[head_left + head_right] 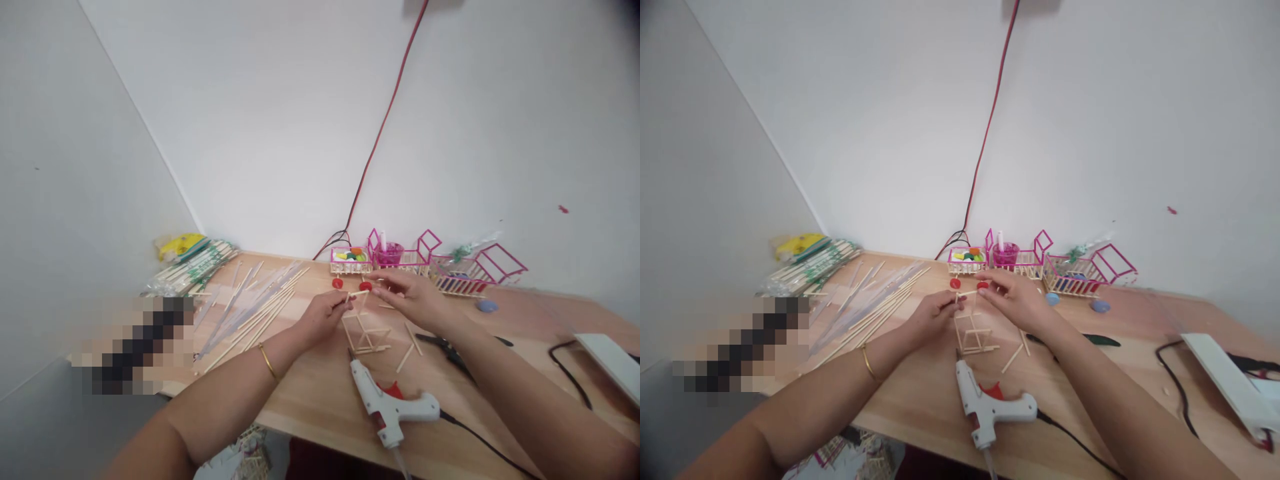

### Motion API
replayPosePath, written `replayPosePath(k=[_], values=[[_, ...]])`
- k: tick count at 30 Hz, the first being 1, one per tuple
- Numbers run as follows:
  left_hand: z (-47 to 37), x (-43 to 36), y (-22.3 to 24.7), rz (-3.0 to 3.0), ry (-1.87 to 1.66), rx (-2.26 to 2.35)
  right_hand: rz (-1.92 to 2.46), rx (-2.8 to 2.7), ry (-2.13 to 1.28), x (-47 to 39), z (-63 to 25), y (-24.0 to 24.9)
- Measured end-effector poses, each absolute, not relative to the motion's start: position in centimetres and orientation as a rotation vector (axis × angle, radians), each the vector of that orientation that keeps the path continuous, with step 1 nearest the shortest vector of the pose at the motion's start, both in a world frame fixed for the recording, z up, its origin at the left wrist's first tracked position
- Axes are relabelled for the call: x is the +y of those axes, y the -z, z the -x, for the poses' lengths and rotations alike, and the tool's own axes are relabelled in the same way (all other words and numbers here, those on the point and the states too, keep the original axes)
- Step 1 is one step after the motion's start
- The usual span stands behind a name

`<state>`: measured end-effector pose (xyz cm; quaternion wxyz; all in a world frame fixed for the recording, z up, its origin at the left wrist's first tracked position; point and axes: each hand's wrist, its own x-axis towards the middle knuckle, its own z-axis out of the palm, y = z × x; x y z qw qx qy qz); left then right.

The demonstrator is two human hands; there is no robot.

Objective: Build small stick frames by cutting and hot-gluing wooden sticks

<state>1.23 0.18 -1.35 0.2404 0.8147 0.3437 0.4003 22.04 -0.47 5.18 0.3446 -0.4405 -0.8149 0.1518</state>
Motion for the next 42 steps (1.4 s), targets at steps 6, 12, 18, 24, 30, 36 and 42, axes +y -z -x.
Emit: replayPosePath(k=[6, 12, 18, 24, 30, 36, 42], values=[[-1.0, 0.0, 1.2, -2.276, -1.140, 0.990, 1.032, -2.220, -0.288, 0.3, -20.8, -3.8], [-1.3, -0.4, 1.1, -2.109, -1.293, 0.999, 1.051, -2.182, -0.255, -0.3, -20.6, -3.0], [-1.5, -0.6, 0.8, -2.141, -1.301, 1.021, 0.966, -2.200, -0.208, -0.3, -20.6, -2.9], [-1.6, -0.7, 0.7, -2.118, -1.307, 1.007, 0.949, -2.229, -0.148, -0.2, -20.6, -2.7], [-1.5, -0.6, 0.7, -2.106, -1.308, 0.999, 0.954, -2.200, -0.110, 0.1, -20.5, -2.4], [-1.6, -0.5, 1.0, -1.987, -1.293, 0.959, 0.947, -2.197, -0.104, 0.1, -20.4, -2.5], [-1.7, -0.2, 1.1, -1.919, -1.279, 0.922, 0.956, -2.211, -0.108, 0.0, -20.4, -2.6]])
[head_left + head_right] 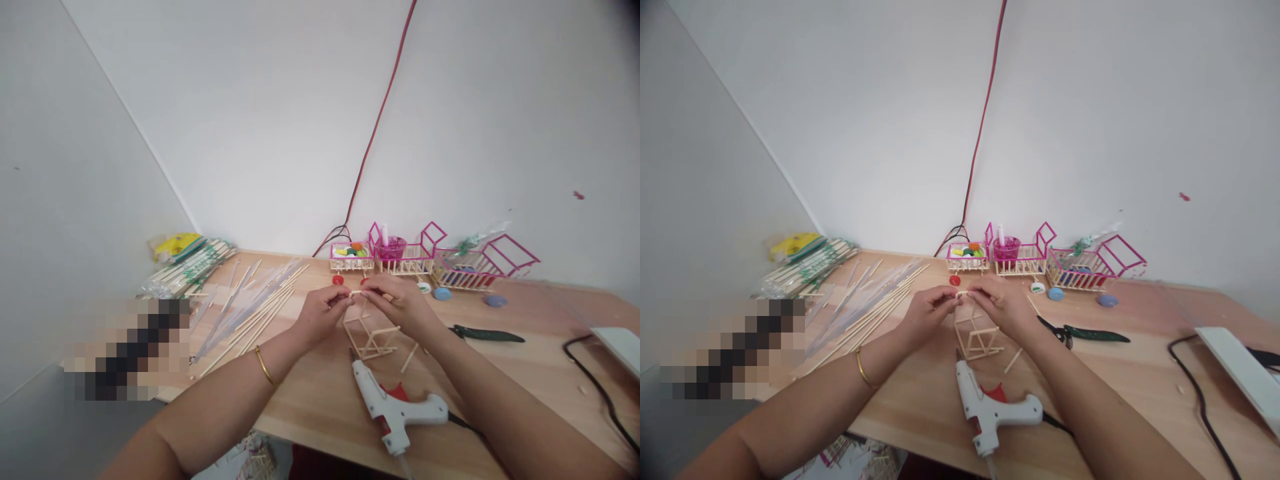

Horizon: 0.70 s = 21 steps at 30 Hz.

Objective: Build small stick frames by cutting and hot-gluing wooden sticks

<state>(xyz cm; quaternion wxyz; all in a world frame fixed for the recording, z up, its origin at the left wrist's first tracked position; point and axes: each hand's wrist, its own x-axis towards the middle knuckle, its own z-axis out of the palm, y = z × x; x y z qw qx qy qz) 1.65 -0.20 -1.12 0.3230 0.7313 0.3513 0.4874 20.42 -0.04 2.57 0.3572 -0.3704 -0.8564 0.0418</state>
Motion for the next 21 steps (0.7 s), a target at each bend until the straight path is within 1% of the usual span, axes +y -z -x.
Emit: replayPosePath(k=[12, 21], values=[[-1.66, -0.03, 1.24, -1.853, -1.286, 0.933, 0.922, -2.213, -0.076, 0.12, -20.41, -2.44], [-1.69, -0.12, 0.91, -1.822, -1.271, 0.930, 0.937, -2.180, -0.144, 0.13, -20.34, -2.26]])
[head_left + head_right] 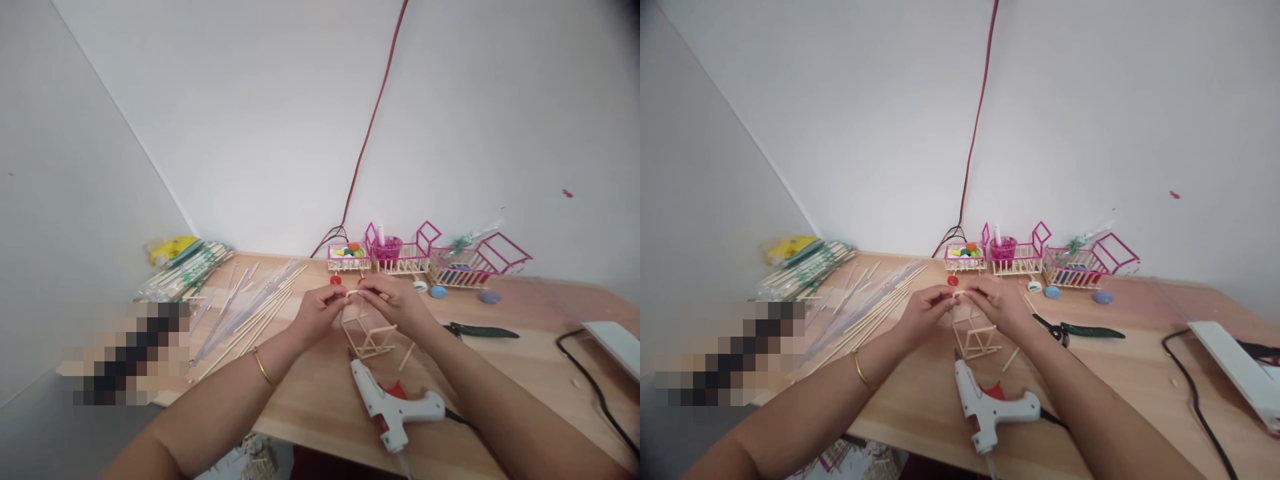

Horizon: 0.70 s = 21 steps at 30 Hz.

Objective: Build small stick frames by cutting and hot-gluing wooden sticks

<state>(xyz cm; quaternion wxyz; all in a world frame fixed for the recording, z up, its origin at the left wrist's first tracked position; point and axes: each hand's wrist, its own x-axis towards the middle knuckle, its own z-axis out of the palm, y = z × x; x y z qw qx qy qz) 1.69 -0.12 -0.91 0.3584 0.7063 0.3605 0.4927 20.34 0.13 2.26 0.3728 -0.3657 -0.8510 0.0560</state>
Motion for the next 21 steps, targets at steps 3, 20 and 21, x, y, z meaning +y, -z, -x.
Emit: replayPosePath(k=[3, 20, 21], values=[[-1.7, -0.1, 1.0, -1.786, -1.255, 0.940, 0.963, -2.154, -0.181, 0.3, -20.5, -1.9], [-1.7, 0.0, 0.9, -1.590, -1.269, 0.924, 1.146, -1.951, -0.484, 0.5, -22.1, -2.0], [-1.7, 0.0, 0.8, -1.556, -1.274, 0.918, 1.156, -1.935, -0.472, 0.5, -22.2, -2.1]])
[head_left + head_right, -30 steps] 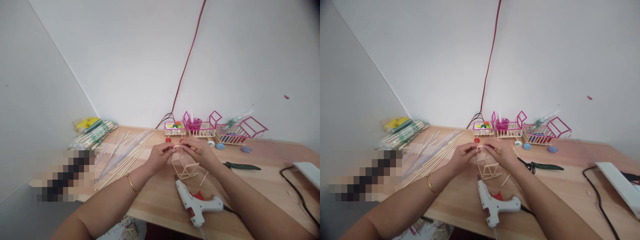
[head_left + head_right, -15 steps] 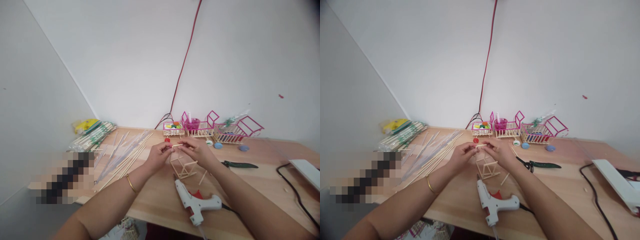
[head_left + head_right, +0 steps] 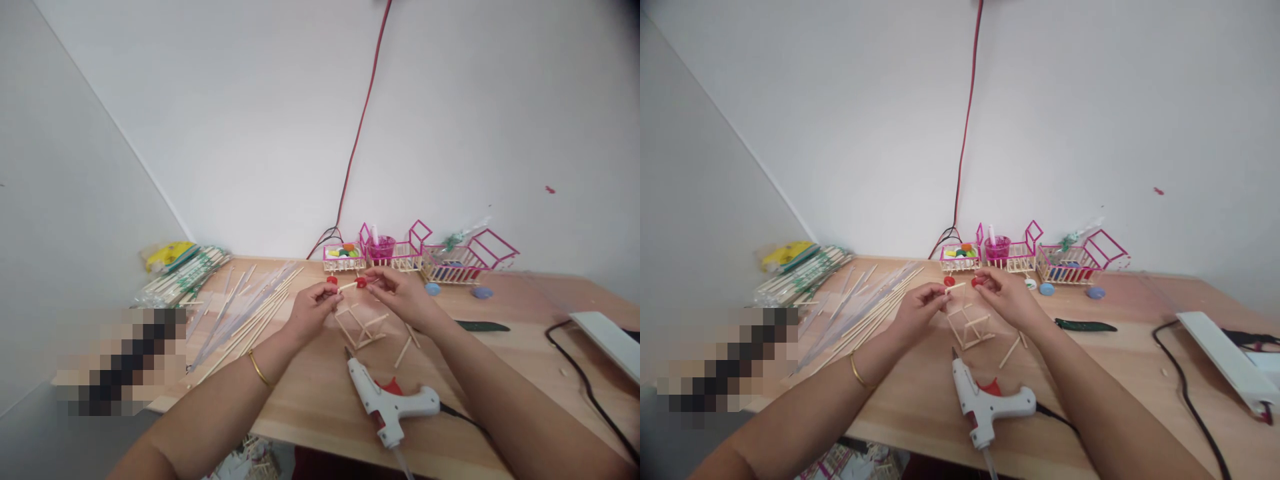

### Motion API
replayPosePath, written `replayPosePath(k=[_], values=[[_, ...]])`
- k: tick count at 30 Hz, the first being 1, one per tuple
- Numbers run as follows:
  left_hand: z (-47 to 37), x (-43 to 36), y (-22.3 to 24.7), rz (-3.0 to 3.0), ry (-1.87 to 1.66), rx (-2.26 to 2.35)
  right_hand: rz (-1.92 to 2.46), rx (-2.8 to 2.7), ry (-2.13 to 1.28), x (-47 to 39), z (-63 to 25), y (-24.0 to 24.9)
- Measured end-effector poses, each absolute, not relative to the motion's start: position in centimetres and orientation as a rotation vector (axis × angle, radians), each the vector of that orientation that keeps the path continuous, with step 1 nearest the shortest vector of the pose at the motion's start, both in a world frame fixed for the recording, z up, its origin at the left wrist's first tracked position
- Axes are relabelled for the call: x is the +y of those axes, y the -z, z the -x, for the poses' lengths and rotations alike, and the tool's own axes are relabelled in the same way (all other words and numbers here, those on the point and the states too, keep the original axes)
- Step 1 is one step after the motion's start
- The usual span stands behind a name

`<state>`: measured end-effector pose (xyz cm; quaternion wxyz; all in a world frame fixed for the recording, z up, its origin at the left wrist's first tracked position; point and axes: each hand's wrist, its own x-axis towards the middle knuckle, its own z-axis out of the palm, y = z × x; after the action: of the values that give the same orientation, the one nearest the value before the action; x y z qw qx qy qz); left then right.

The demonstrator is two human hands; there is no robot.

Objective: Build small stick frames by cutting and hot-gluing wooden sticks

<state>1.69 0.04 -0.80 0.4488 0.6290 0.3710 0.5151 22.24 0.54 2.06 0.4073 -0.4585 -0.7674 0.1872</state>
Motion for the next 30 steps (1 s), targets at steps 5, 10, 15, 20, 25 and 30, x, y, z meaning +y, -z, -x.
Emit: replayPosePath(k=[5, 10, 15, 20, 25, 30], values=[[-1.6, 0.2, 0.6, -1.406, -1.289, 0.914, 1.186, -1.847, -0.446, 1.0, -23.2, -2.3], [-1.5, 0.2, 0.7, -1.409, -1.271, 0.937, 1.224, -1.826, -0.388, 1.5, -24.1, -2.2], [-1.3, 0.3, 1.2, -1.445, -1.248, 0.937, 1.289, -1.881, -0.303, 1.4, -24.8, -2.7], [-1.3, 0.3, 1.0, -1.428, -1.253, 0.947, 1.398, -1.998, -0.258, 1.1, -25.1, -3.0], [-1.2, 0.3, 0.7, -1.389, -1.264, 0.932, 1.381, -2.059, -0.385, 1.1, -24.8, -2.5], [-1.1, 0.3, 0.7, -1.450, -1.214, 0.936, 1.284, -2.073, -0.545, 1.5, -24.5, -1.2]])
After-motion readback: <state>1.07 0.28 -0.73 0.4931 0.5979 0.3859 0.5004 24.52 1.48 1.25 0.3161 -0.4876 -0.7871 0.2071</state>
